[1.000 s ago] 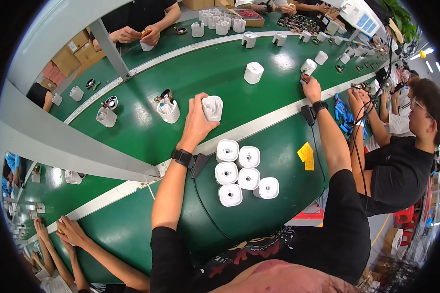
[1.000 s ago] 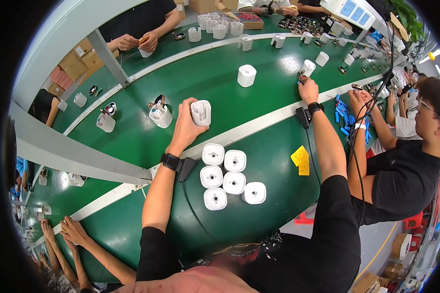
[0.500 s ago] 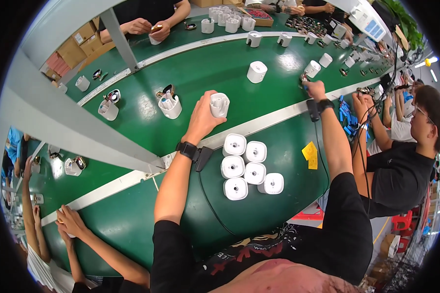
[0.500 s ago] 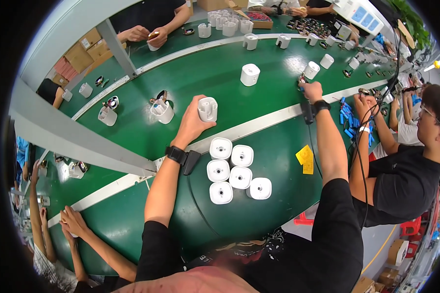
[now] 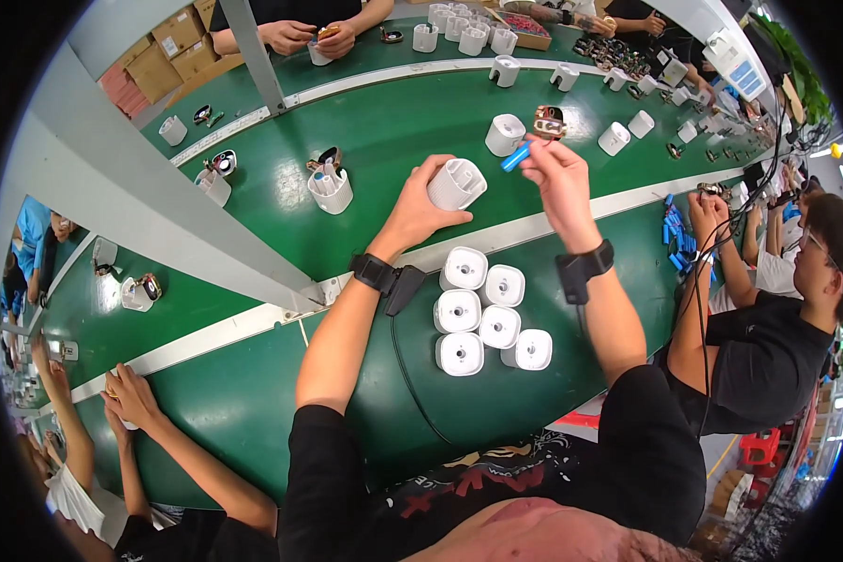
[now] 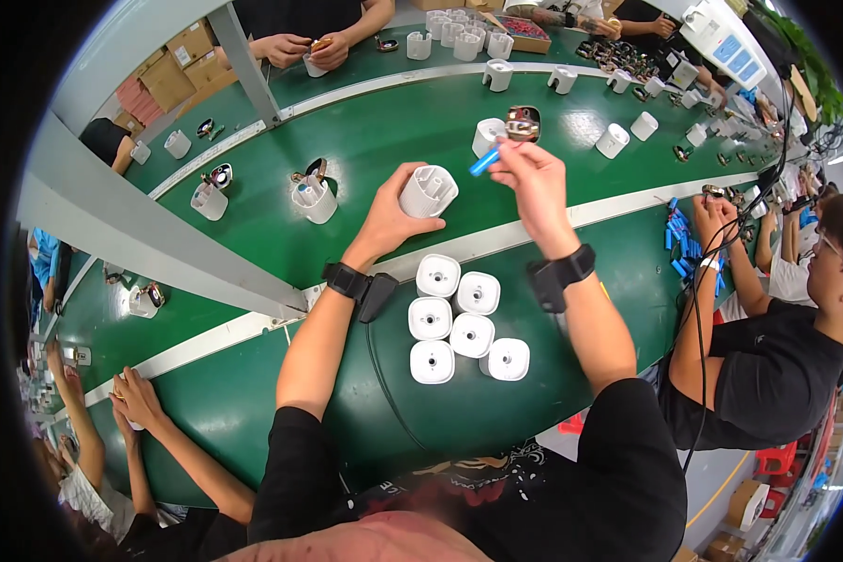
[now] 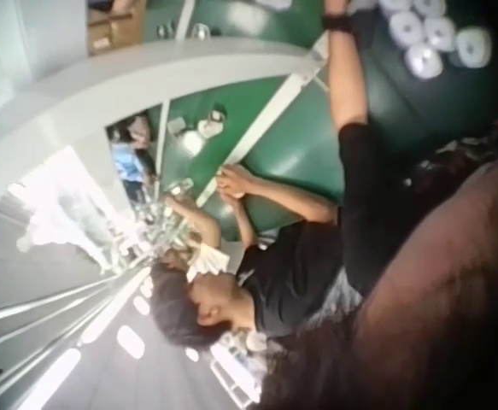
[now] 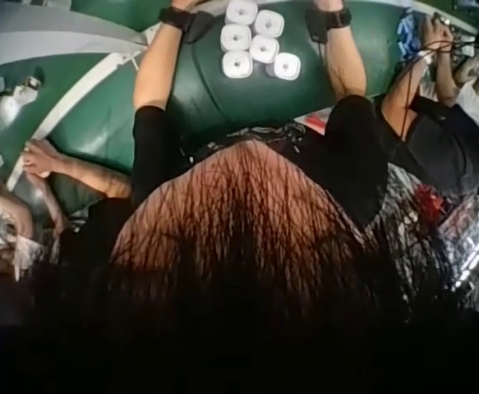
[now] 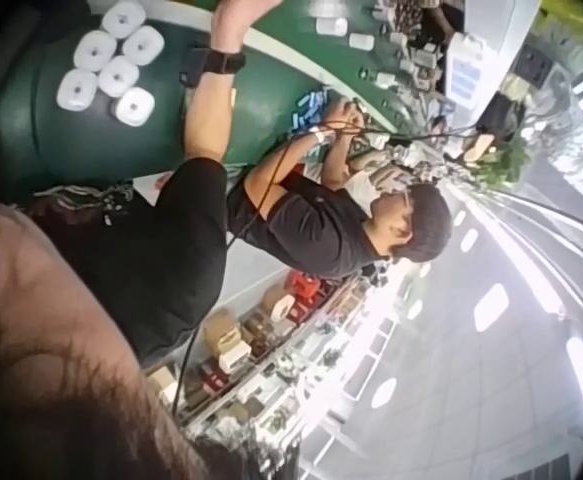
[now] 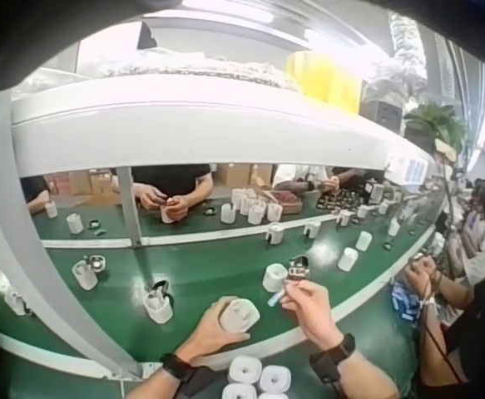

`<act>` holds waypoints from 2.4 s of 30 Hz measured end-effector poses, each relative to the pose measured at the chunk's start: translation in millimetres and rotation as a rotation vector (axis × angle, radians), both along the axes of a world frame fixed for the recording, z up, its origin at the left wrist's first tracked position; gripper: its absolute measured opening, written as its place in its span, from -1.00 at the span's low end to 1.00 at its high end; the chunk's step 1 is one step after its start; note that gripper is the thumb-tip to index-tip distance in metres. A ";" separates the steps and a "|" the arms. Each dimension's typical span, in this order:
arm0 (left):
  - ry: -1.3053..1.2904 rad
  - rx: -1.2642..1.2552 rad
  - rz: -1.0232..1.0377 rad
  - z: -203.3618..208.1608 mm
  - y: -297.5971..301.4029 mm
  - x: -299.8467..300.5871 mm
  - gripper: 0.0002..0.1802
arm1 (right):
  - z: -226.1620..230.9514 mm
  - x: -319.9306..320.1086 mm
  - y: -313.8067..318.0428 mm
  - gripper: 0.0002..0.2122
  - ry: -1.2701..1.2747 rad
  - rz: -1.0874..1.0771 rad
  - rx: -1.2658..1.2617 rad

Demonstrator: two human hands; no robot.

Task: The person assembles electronic devices by picking up a white housing, inserting a blue battery, and fitting a circuit board with a speaker into it. The person then places the assembled unit onto the green work surface and repeats the process.

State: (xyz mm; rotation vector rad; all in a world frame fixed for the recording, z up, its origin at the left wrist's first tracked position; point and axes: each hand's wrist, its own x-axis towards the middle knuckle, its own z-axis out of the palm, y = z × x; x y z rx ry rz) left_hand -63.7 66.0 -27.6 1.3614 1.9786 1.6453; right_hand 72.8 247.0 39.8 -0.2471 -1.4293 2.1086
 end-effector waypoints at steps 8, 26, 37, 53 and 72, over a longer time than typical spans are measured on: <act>-0.172 0.124 -0.159 18.7 3.9 14.4 -0.15 | -7.7 -3.4 -35.9 -0.89 0.066 -0.233 0.521; -0.292 0.125 -0.240 23.9 1.4 9.6 -0.18 | -6.5 1.8 -22.2 -0.78 0.015 -0.216 1.428; -0.467 0.207 -0.289 31.3 2.7 15.8 -0.21 | -10.0 4.0 -36.3 -0.47 -0.151 0.036 1.035; 0.095 -0.227 0.715 -13.9 -26.7 -41.7 -0.22 | -13.0 -56.2 33.3 -0.50 -0.355 -0.210 1.379; 0.227 -0.806 0.683 29.5 -55.9 -42.3 0.08 | -28.7 -9.5 33.8 -0.61 -0.087 0.255 -0.383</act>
